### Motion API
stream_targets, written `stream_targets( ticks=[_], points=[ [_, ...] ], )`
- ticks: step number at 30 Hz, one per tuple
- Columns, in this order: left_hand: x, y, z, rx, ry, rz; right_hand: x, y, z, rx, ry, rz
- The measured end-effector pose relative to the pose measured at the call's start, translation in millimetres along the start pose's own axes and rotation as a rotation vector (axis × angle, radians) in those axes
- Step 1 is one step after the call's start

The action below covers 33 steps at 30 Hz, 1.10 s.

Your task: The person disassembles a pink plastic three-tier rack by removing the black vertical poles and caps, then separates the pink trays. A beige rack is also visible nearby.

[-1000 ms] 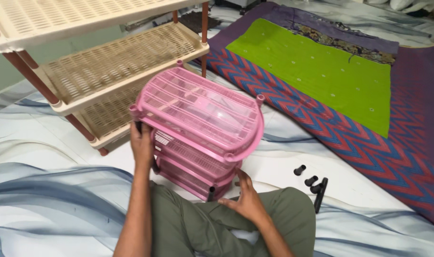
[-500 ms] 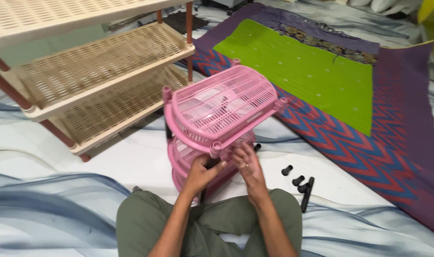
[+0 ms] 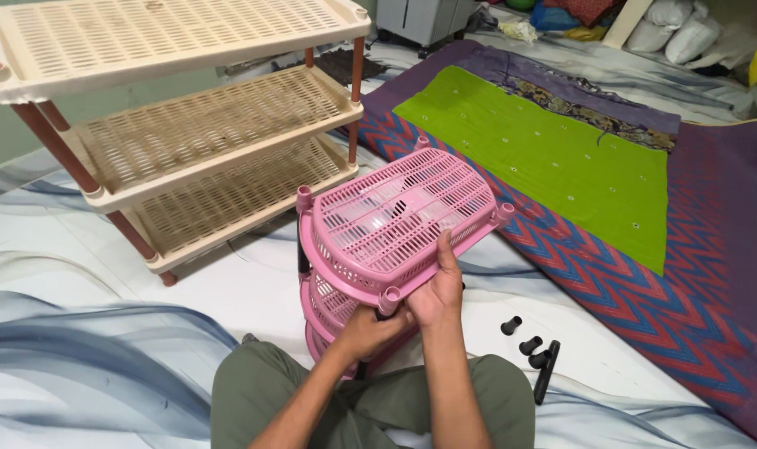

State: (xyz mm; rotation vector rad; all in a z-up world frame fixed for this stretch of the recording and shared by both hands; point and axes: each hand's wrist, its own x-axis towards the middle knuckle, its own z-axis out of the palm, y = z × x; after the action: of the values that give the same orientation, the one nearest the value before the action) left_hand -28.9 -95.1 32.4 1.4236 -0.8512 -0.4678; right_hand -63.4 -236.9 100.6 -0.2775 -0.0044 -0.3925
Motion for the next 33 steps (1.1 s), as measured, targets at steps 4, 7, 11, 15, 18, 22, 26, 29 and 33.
stream_targets(
  ticks=[4,7,11,15,18,22,26,29,33],
  points=[
    [-3,-6,11,0.006,0.148,0.215,-4,2,1,0.058,0.068,-0.065],
    [-7,-13,13,0.033,0.213,0.274,-6,8,-2,0.084,0.077,-0.078],
    [-14,-25,-10,-0.119,-0.092,-0.026,-10,11,-16,0.006,-0.168,-0.160],
    [-10,-20,-18,-0.072,-0.081,-0.075,-15,4,-28,-0.039,-0.056,-0.172],
    [-7,0,0,0.010,0.100,0.089,-10,-4,-23,-0.057,0.075,-0.201],
    [-15,20,17,0.065,0.332,0.307,-13,-8,-15,-0.052,0.185,-0.214],
    [-16,11,17,0.015,0.236,0.262,-17,-6,-12,-0.088,0.174,-0.207],
    [-10,-6,5,-0.030,0.026,0.102,-17,-7,-14,-0.153,0.061,-0.171],
    [-9,-19,-3,-0.140,-0.128,-0.082,-16,-8,-24,-0.165,-0.069,-0.147]
  ],
)
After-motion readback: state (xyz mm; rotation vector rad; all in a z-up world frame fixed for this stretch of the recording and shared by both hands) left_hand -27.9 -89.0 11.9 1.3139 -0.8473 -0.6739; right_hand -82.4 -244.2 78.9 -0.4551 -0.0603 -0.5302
